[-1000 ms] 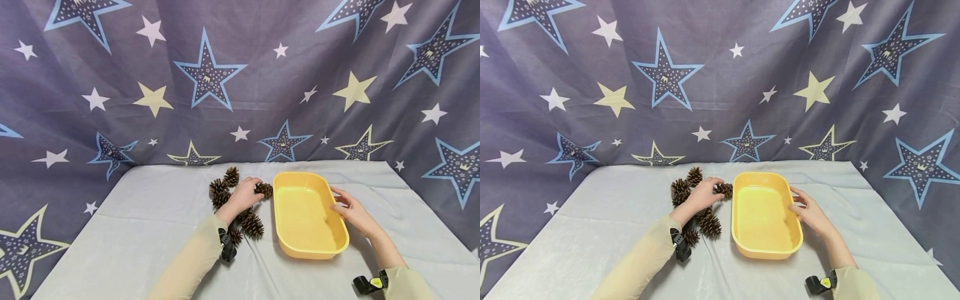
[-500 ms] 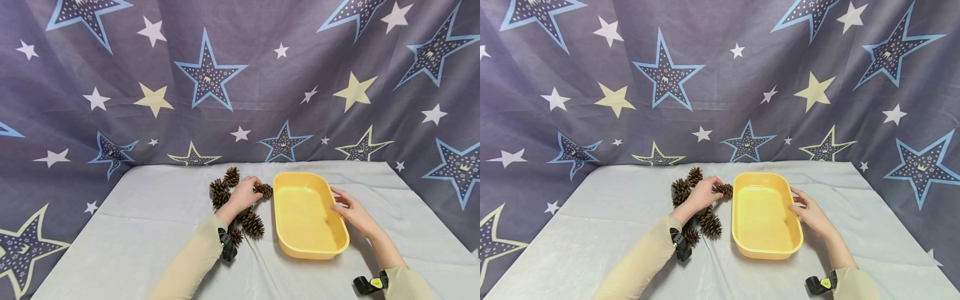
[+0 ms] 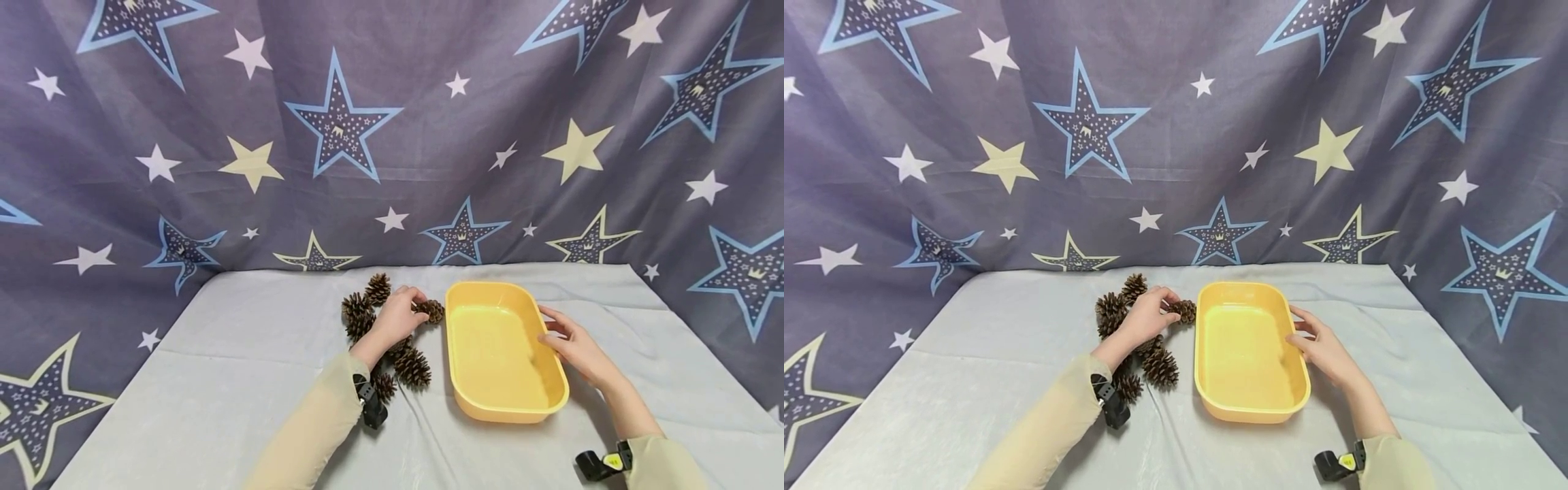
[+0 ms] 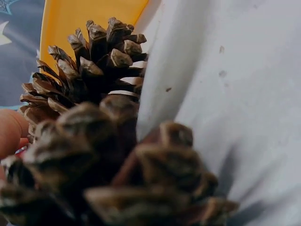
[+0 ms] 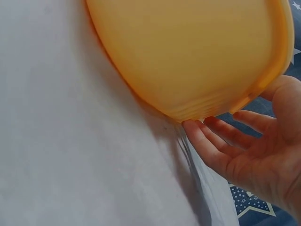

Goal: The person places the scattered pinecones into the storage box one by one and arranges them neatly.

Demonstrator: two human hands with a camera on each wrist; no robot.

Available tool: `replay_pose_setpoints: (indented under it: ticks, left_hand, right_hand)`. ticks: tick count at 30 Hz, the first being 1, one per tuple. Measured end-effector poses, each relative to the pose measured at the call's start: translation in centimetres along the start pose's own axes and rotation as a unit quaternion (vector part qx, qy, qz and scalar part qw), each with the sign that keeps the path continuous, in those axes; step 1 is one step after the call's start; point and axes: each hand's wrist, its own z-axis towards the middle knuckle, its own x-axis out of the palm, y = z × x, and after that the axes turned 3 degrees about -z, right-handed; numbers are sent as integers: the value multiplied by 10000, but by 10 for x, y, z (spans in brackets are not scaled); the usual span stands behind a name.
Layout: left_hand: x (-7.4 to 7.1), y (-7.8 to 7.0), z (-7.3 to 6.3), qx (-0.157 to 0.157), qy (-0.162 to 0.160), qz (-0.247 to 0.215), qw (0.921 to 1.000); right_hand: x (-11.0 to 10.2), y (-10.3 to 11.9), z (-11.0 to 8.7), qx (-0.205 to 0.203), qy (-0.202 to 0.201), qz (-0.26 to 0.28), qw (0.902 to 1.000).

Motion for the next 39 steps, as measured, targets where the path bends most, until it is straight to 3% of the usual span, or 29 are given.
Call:
replay_pose_setpoints:
  ticks: [7,26,32,39]
  left_hand:
    - [-7,-5,-2,44,-77,-211,9997]
    - [-34,-21,0,232,-636,-308,9972]
    - [-33,-32,3,309,-690,-461,9961]
    - [-21,-47,11,463,-611,-606,9952]
  right_hand:
    - [1,-4,2,-159,-55,-74,9998]
    - [1,2,1,30,3,23,10000]
    - [1,1,3,-7,0,43,10000]
    - [2,1,2,15,-13,71,10000]
